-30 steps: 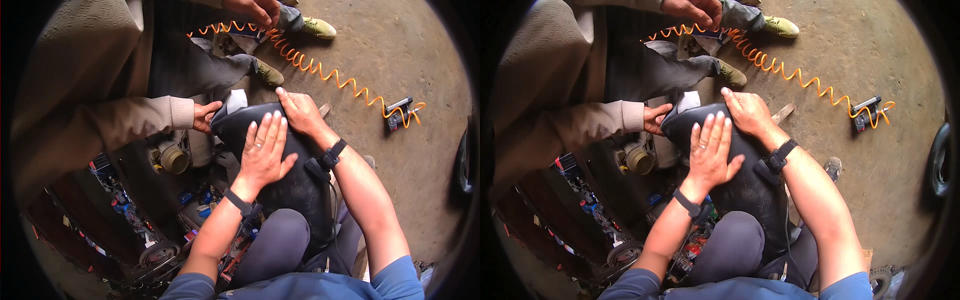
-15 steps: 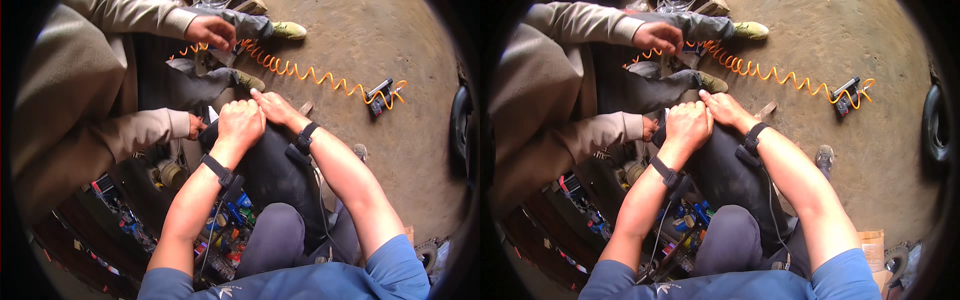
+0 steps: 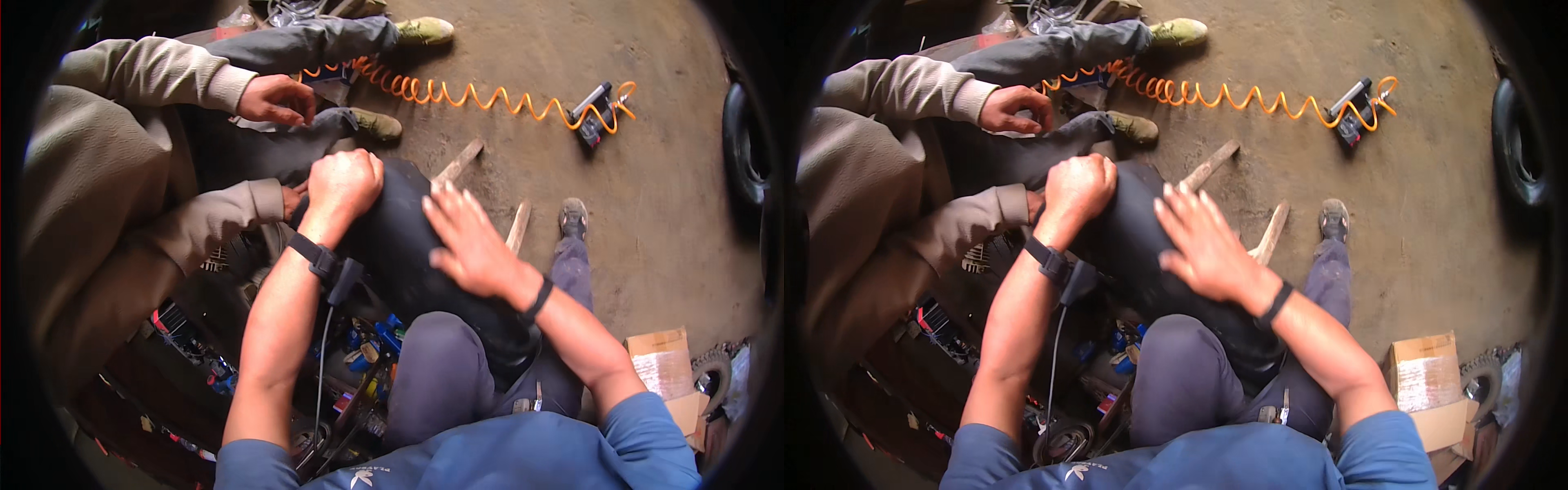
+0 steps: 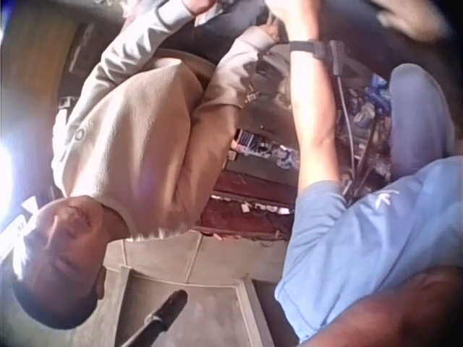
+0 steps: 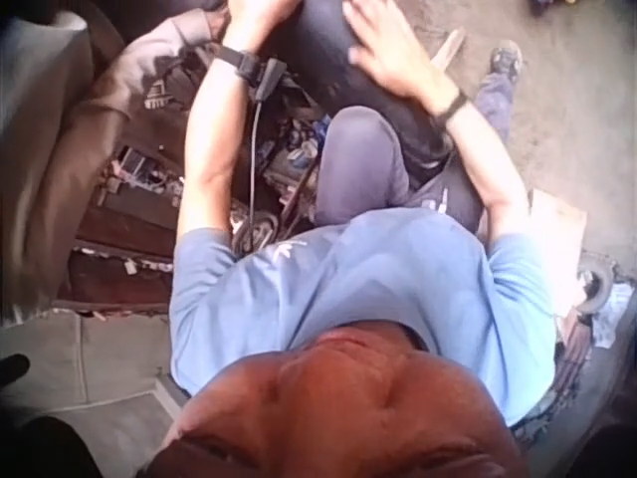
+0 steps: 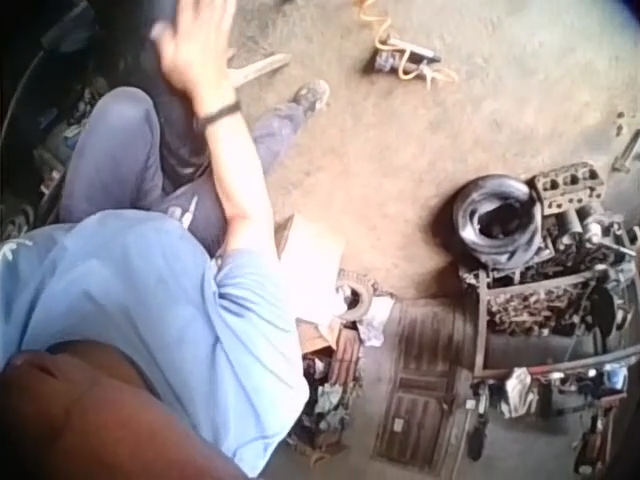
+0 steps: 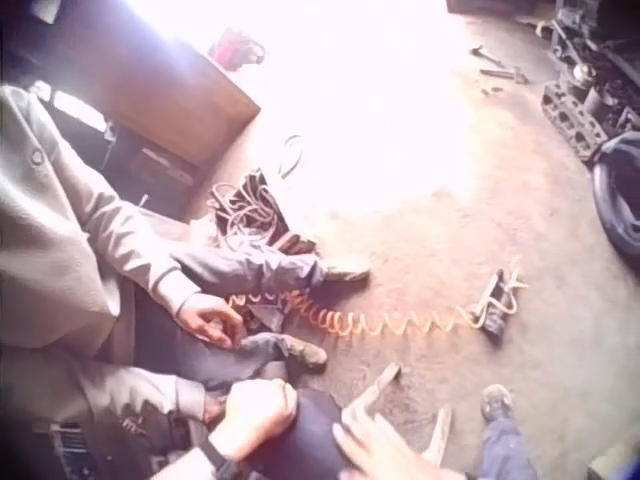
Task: Recovering and stapling a motorcycle seat cover onto the seat base.
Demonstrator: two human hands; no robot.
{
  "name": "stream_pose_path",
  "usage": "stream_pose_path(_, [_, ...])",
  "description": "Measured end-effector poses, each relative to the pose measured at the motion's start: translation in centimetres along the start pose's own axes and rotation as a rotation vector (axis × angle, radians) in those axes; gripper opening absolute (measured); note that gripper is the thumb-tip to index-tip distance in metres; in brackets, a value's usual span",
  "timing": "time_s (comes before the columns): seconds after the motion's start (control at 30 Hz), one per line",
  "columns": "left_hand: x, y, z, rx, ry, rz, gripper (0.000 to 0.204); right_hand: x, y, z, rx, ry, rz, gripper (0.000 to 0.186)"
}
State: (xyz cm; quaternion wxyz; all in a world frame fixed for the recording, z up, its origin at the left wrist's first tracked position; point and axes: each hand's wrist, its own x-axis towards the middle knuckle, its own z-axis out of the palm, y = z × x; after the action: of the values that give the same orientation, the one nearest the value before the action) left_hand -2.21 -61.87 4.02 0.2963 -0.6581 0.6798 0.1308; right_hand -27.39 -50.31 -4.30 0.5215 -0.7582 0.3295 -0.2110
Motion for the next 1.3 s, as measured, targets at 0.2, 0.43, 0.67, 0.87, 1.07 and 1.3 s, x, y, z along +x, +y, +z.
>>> stream_pose_path(0.2, [1.1,0.9,-0.6,0.001,-0.071,-0.028,0.047,-3.3,-2.6,0.6,-0.019,-0.138,0.041,0.096])
stream_pose_path(0.43, [1.2,0.6,-0.2,-0.052,-0.068,0.002,0.048,3.2,-0.8,1.4,-0.04,-0.07,0.033,0.096])
stream_pose_path(0.67, [1.1,-0.6,0.3,-0.05,0.09,0.125,0.053,9.1,0.5,2.7,0.011,0.052,-0.012,0.098])
stream_pose_path(0.87, [1.5,-0.4,0.4,-0.067,-0.138,-0.022,0.055,14.2,2.6,2.4,0.339,0.012,0.027,0.057])
stream_pose_path(1.07, [2.7,0.0,-1.1,-0.126,-0.234,-0.144,0.073,16.9,4.9,3.5,0.502,0.052,0.011,0.039])
stream_pose_path(1.3, [2.0,1.8,-3.8,-0.144,-0.238,-0.208,0.075,18.4,6.6,4.1,0.353,0.028,-0.111,0.036])
